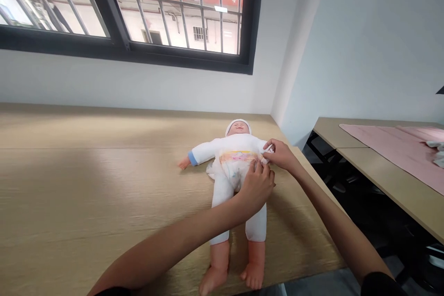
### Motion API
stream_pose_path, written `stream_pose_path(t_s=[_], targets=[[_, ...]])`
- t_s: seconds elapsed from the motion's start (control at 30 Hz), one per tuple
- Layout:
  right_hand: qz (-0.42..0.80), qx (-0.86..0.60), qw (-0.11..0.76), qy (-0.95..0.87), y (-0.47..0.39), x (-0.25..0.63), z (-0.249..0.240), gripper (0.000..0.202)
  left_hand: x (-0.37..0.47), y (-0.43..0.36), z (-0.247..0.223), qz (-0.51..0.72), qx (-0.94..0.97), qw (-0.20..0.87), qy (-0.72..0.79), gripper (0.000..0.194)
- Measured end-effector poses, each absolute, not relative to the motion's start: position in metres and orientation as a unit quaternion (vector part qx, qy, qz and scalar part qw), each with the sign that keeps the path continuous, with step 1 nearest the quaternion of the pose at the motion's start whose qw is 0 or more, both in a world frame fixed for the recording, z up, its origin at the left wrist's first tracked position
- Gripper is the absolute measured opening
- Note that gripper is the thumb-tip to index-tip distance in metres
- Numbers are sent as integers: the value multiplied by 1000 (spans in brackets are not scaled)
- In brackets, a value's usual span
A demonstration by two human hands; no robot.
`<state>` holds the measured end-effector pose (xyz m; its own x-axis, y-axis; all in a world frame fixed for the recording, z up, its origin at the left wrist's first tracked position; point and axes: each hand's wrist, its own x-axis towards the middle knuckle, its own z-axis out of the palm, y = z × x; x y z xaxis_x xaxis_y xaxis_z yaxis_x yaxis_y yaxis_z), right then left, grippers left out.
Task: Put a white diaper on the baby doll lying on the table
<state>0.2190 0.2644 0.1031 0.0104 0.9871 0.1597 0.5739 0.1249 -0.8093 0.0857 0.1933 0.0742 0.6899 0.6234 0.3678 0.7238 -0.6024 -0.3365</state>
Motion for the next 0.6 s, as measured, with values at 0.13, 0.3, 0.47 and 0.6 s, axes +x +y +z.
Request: stream_pose_path(t_s=[0.13,0.3,0.47,0.6], targets=[[146,-637,246,-716,260,210,120,18,87,193,76,-107,-895,232,-364,28],[213,-622,180,-732,263,200,133,27,86,190,74,-106,-907,220,-342,25],[246,-624,166,-723,265,192,138,26,87,187,69,-108,-912,203,-339,31],[268,-624,169,-715,262,187,143,27,89,190,64,-119,-911,207,-336,31]])
